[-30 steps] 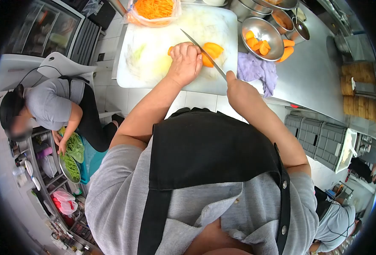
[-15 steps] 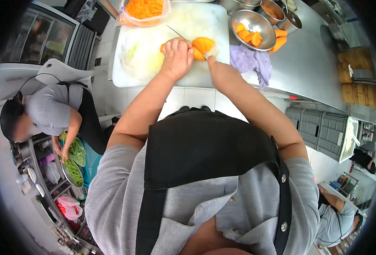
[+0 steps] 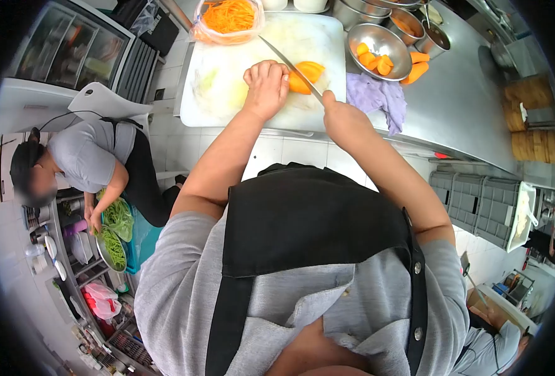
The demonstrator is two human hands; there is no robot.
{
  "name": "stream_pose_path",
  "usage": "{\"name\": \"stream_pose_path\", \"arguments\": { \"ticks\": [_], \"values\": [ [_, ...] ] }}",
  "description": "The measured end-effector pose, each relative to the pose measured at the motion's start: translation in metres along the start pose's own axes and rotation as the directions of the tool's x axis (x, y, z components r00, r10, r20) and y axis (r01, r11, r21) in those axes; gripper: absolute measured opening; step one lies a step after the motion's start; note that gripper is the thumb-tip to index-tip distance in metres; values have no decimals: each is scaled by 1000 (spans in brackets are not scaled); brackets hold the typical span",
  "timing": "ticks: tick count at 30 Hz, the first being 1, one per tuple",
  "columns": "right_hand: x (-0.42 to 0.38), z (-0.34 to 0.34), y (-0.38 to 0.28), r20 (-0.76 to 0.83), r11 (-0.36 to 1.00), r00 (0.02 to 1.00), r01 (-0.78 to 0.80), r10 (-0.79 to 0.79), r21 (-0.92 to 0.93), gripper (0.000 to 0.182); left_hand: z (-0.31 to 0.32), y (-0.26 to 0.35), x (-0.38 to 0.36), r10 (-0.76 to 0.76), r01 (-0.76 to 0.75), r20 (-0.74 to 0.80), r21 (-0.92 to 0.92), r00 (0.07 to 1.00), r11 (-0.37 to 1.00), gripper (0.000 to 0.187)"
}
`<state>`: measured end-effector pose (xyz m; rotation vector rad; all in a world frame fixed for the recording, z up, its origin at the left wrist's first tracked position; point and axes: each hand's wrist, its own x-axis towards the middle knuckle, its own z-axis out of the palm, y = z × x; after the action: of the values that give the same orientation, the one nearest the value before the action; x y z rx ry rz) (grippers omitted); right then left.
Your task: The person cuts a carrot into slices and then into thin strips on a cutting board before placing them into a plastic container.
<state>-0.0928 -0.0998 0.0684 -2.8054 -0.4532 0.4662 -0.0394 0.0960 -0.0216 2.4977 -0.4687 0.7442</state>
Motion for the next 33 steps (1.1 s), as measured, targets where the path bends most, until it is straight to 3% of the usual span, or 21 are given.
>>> {"name": "stream_pose_path", "arguments": {
  "ticks": [14, 17, 23, 33],
  "values": [
    [-19, -14, -2, 45, 998, 999, 32, -29, -60, 12, 5, -5, 1, 15, -15, 10, -11, 1000, 1000, 14],
    [-5, -2, 2, -39, 996, 996, 85, -85, -6, 13, 4, -6, 1, 23, -23, 20, -21, 1000, 1000, 14],
    [14, -5, -5, 50, 1000, 998, 27, -26, -13, 13, 2, -4, 3, 24, -24, 6, -39, 1000, 999, 14],
    [38, 22, 3, 6, 999, 999, 52, -51, -14, 20, -4, -14, 5, 44, -37, 73, -90, 996, 995, 13]
  ]
}}
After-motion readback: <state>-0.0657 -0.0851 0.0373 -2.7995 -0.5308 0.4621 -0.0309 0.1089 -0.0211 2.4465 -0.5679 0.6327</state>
